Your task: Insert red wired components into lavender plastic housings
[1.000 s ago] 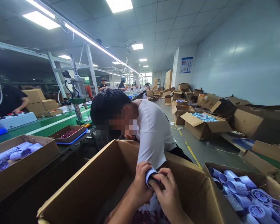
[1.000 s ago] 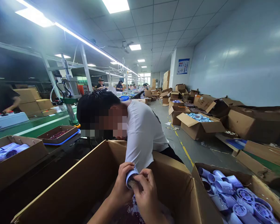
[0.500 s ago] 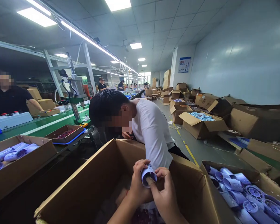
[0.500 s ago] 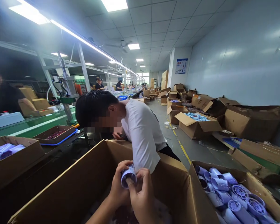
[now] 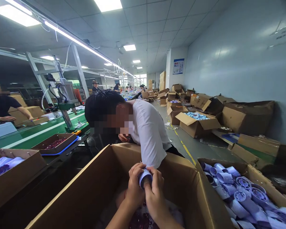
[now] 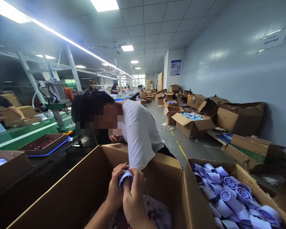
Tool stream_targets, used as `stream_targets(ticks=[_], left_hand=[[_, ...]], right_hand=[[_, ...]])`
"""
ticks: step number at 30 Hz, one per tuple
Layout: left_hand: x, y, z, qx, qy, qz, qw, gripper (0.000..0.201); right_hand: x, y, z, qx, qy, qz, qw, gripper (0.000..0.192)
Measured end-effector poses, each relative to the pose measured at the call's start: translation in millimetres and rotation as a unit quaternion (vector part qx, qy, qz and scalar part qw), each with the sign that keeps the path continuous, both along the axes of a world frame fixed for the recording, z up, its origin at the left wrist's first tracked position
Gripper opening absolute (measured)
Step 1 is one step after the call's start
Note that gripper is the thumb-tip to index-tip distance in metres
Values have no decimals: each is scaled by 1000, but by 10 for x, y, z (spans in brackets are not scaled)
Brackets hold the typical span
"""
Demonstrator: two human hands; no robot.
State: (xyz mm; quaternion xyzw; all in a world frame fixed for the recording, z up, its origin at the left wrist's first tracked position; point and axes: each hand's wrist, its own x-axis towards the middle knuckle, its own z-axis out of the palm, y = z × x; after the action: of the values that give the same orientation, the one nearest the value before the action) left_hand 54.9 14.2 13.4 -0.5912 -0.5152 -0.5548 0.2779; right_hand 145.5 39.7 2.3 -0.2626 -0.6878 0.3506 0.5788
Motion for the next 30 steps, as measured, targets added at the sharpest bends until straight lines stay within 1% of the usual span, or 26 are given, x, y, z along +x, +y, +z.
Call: stream_targets(ticks=[2,6,8,10,13,17,19,23,30], left_hand=[[-28,1,-13,-8,5,4,1000,23],[-79,10,-34,-62,-36,-2,997,33],[-101,19,-32,-74,-43,0,996,38],[-120,27,-23,-66,-28,3,997,38],[-136,28,-10,-57,-2,9,998,33],[-145,16,-10,-66,4,18,998,31],[-147,14,-9,-60,9,17,998,31],[-129,17,8,-51,16,16,998,29],[-93,14,19,-47,13,26,998,25]], right_hand=[[-36,18,-3,-7,-3,6,1000,29],[-21,81,57,5,10,5,1000,25],[35,110,114,43,17,-6,999,17],[97,128,172,93,5,-4,996,4],[150,129,231,145,-41,-6,989,12],[139,116,251,177,-96,-57,978,33],[125,114,254,179,-111,-62,976,37],[108,113,267,163,-121,-66,977,31],[51,115,258,141,-88,-54,985,29]])
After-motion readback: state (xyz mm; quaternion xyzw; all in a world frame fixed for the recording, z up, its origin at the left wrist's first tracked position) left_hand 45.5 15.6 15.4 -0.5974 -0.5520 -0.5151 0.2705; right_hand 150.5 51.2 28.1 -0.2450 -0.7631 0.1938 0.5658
